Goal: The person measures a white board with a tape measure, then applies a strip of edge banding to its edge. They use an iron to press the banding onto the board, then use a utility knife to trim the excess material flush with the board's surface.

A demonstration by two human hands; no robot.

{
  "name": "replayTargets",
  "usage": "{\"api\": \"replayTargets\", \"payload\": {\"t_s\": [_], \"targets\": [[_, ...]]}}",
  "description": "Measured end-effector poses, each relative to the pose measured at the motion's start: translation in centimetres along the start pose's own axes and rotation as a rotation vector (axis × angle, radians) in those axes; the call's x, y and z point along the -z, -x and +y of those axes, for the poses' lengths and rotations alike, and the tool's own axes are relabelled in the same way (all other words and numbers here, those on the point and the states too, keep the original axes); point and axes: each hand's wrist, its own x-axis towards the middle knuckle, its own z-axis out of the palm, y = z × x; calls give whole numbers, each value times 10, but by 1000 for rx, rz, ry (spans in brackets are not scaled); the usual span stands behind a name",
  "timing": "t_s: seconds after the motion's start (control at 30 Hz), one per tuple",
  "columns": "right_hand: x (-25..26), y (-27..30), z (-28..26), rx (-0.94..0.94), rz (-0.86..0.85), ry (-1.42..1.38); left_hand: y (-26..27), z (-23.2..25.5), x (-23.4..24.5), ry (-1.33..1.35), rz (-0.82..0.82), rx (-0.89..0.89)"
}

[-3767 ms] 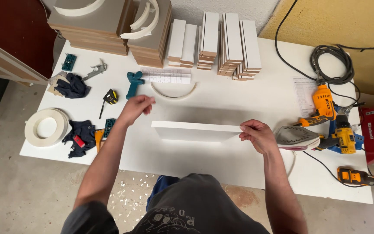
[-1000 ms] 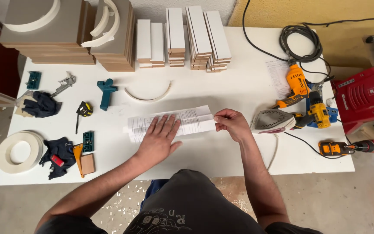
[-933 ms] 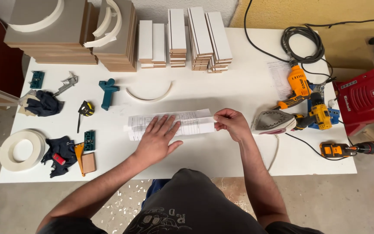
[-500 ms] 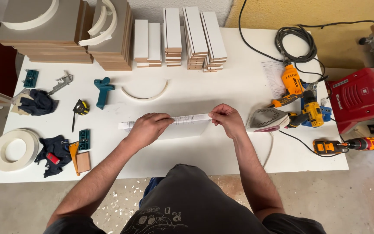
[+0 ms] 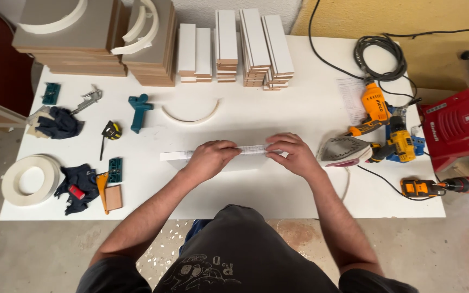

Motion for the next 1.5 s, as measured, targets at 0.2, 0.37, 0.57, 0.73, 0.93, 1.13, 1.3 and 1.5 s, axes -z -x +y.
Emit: {"api": "replayTargets", "payload": {"t_s": [0.2, 0.37, 0.57, 0.73, 0.93, 1.13, 1.3, 1.5], "targets": [[6, -5, 12, 41, -169, 88, 26, -14, 16, -65, -13, 63], [11, -12, 5, 28, -218, 109, 51, -28, 86, -85, -163, 167], [9, -11, 12, 14, -234, 111, 52, -30, 111, -69, -259, 240], [5, -6, 18, 26, -204, 116, 51, -29, 109, -92, -269, 249], [-8, 6, 27, -39, -90, 11, 38, -29, 44, -256, -48, 179], [-21, 11, 32, 2, 75, -79, -9, -8, -16, -40, 80, 67], [-28, 44, 23, -55, 254, -161, -14, -9, -13, 54, 69, 98], [-51, 205, 111, -754, 1143, -308, -12, -5, -4, 71, 96, 117]]}}
